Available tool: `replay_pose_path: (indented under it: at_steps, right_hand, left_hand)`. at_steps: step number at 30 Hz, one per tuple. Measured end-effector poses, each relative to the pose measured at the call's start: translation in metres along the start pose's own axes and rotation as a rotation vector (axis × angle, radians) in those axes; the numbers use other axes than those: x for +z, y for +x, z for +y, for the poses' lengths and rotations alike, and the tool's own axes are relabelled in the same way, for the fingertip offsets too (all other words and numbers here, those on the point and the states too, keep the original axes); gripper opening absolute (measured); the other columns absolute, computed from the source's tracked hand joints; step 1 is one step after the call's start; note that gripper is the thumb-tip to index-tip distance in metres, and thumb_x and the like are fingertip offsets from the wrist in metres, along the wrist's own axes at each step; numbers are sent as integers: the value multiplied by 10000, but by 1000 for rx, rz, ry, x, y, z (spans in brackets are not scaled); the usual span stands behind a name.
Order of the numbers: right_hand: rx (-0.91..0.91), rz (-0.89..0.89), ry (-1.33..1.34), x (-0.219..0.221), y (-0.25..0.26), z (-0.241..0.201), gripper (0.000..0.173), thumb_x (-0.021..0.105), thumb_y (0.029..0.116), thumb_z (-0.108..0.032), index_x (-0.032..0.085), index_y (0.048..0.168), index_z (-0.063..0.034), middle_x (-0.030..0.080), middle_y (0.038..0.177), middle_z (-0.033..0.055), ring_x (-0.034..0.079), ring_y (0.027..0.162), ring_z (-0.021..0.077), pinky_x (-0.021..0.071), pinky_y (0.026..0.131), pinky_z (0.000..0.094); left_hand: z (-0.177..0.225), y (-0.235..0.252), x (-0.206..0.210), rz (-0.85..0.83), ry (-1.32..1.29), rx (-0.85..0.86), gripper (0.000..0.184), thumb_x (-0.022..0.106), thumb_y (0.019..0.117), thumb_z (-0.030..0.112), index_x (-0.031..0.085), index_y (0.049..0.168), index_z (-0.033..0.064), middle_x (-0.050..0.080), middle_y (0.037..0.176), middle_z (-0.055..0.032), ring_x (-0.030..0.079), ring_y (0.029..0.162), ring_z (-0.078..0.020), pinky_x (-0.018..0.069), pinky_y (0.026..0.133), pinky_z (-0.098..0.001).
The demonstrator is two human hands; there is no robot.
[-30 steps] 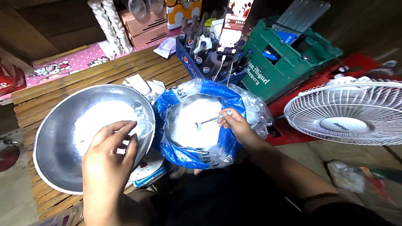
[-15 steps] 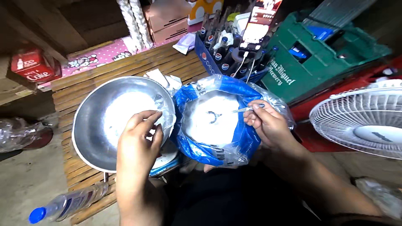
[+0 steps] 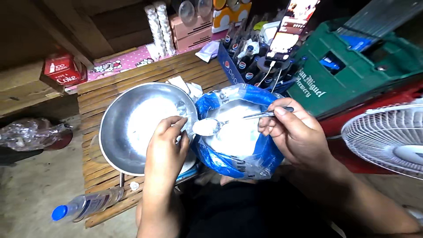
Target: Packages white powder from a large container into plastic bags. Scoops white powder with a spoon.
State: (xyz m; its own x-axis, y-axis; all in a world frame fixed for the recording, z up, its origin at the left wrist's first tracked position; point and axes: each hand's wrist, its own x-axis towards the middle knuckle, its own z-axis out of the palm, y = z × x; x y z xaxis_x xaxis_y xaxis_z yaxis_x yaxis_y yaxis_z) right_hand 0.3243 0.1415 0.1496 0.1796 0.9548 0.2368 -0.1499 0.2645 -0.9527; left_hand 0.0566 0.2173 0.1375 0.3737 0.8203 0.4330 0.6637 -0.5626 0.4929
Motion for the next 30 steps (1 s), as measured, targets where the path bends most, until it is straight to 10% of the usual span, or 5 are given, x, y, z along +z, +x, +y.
replay_pose_path:
  at_steps: [19,30]
  right_hand:
    - [-387,-217,-497,54,34,-4,115,547,1035,-100,557,1124,-28,682,921,-6,669,815,21,585,741,189]
    - [-764,-384,-1006,81,41,-25,202,499,1031,-177,658,1017,-53,661,874,46,659,854,164,554,798,351]
  left_hand:
    - [5,-2,3,-25,-12,-49,341,671,911,41,718,1248,32,653,1245,-157,681,814,-180,583,670,-319]
    - [2,0,0,14,-58,-115,321,690,917,86,715,1232,29,653,1224,-148,679,790,-138,581,653,-276]
